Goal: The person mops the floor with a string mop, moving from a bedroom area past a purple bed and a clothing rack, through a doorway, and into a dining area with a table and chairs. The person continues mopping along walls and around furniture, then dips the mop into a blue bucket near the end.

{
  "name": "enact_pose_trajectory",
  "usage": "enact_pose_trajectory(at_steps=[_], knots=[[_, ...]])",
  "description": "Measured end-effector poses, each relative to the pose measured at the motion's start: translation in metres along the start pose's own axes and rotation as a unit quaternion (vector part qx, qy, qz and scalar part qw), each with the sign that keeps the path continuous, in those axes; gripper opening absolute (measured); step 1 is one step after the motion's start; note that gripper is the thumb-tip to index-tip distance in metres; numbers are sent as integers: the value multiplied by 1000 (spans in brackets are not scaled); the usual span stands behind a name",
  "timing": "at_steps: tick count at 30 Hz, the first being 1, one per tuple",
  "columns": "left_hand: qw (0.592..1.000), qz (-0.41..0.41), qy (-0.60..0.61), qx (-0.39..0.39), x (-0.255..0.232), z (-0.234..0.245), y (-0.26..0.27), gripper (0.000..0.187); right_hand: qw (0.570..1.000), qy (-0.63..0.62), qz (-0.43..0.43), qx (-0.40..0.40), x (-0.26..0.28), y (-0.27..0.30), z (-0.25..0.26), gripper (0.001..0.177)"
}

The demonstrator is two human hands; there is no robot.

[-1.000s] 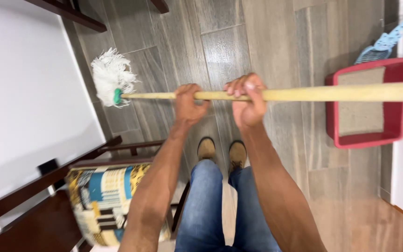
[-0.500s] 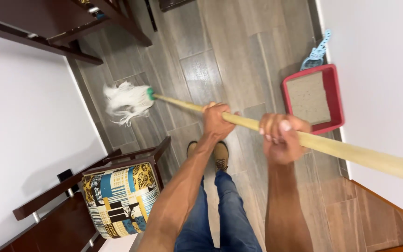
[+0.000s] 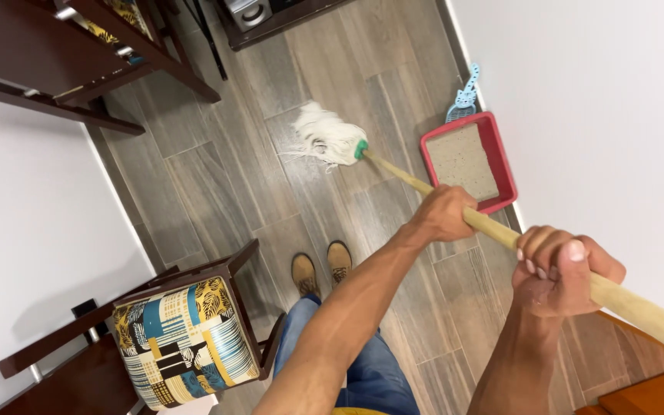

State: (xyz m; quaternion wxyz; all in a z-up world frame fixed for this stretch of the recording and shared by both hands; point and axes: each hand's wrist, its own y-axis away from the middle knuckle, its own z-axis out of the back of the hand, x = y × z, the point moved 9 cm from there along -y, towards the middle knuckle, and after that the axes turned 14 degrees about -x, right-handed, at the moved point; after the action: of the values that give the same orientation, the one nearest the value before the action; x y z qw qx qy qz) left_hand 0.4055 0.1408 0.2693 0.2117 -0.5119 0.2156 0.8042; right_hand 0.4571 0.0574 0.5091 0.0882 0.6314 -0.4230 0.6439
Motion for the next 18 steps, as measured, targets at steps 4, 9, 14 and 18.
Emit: enact_pose_trajectory(at_steps=[4, 9, 14, 18], knots=[[982, 98, -34, 156, -42, 1, 40, 5, 998, -5, 59, -25, -17, 20, 81, 48], [968, 52, -196, 149, 29, -17, 71, 45, 993, -53, 49, -89, -54, 70, 114, 37], [967, 105, -194, 123, 121, 35, 112, 29, 966, -111, -70, -223, -106, 141, 69, 50], [964, 151, -203, 77, 152, 112, 154, 32, 941, -218, -173, -190, -130, 166, 13, 49]])
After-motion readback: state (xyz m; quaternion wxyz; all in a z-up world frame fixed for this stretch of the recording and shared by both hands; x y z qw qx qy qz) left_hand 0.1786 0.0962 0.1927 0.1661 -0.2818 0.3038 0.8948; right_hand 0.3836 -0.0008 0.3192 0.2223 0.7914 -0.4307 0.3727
